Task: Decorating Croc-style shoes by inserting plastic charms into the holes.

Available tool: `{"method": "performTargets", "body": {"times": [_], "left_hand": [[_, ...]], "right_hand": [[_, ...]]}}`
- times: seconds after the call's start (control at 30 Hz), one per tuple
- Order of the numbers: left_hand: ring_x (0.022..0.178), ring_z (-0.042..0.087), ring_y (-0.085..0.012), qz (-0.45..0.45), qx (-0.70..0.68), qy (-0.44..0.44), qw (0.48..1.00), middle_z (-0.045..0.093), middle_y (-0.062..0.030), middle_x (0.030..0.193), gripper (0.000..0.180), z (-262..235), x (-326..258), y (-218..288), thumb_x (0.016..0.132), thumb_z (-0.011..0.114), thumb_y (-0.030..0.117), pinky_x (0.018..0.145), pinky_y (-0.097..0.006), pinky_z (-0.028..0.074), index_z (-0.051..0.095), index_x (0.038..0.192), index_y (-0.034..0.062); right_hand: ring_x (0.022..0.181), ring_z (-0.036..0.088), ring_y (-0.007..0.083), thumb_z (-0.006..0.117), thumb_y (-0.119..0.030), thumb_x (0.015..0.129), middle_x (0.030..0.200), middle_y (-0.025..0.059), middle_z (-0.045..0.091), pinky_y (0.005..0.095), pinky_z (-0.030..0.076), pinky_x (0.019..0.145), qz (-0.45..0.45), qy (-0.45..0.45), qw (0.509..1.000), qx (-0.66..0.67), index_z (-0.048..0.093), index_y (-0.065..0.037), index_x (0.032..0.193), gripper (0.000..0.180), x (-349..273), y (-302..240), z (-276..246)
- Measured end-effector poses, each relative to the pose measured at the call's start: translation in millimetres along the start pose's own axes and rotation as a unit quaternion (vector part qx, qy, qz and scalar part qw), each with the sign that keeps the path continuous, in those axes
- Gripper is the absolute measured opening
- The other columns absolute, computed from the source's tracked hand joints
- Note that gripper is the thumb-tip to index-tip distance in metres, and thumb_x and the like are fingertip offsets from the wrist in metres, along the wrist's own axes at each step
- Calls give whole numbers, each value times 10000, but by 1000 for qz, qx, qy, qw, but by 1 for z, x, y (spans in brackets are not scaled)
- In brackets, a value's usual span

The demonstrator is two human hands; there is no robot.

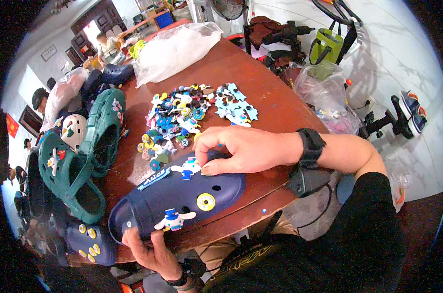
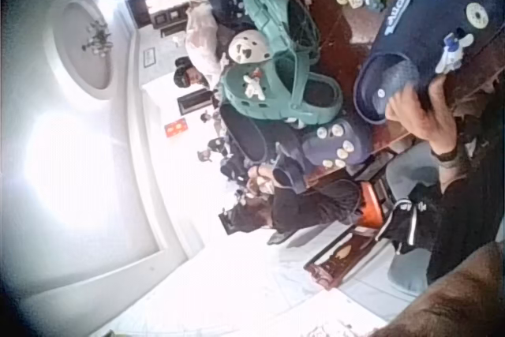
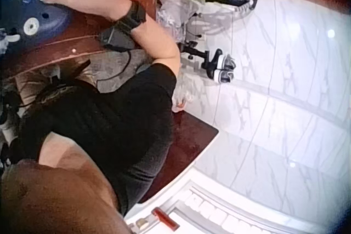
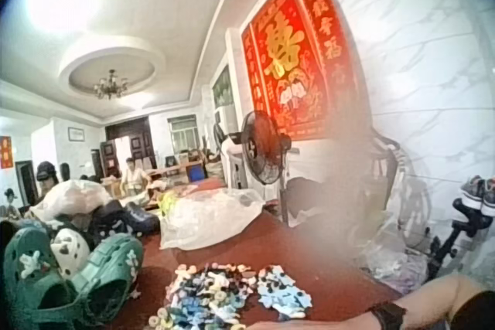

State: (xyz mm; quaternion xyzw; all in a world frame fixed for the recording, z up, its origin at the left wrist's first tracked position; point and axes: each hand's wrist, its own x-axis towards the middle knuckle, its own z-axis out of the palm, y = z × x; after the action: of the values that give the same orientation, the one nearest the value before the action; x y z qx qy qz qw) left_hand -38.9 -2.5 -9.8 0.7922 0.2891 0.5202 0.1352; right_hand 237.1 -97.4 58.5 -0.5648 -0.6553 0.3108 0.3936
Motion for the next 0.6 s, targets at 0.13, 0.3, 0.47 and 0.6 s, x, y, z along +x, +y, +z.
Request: {"method": "performTargets", "body": {"times": [0.13, 0.3, 0.47, 0.6], "left_hand": [[796, 427, -269, 4, -12, -1, 1000, 482, -73, 823, 435, 0, -3, -5, 713, 784, 317, 829, -410, 326, 551, 938, 27], [800, 429, -270, -11, -12, -7, 1000, 487, -72, 822, 433, 2, 1, 3, 712, 784, 313, 830, -402, 325, 546, 930, 25], [796, 425, -272, -16, -6, -18, 1000, 483, -74, 819, 438, 0, 3, 5, 717, 780, 326, 827, -400, 329, 547, 931, 23], [967, 457, -263, -24, -3, -63, 998, 545, -113, 992, 273, -6, 2, 6, 801, 678, 93, 900, -372, 362, 558, 1008, -38]], "right_hand": [[1079, 519, 259, 699, -165, 831, 1073, 86, 554, 395, 397, 918, -146, 57, 960, -234, 656, -95, 950, 144, -11, -13, -6], [1005, 526, 228, 691, -184, 794, 937, 47, 603, 408, 378, 890, -221, 40, 899, -375, 674, -83, 946, 183, -13, -17, -9], [998, 538, 209, 620, -144, 788, 912, 43, 620, 432, 356, 927, -276, 1, 868, -413, 663, -36, 938, 190, -8, -17, -12], [1004, 545, 212, 570, -140, 765, 929, 49, 624, 440, 350, 944, -294, -18, 837, -462, 650, -12, 913, 211, -11, -16, -10]]}}
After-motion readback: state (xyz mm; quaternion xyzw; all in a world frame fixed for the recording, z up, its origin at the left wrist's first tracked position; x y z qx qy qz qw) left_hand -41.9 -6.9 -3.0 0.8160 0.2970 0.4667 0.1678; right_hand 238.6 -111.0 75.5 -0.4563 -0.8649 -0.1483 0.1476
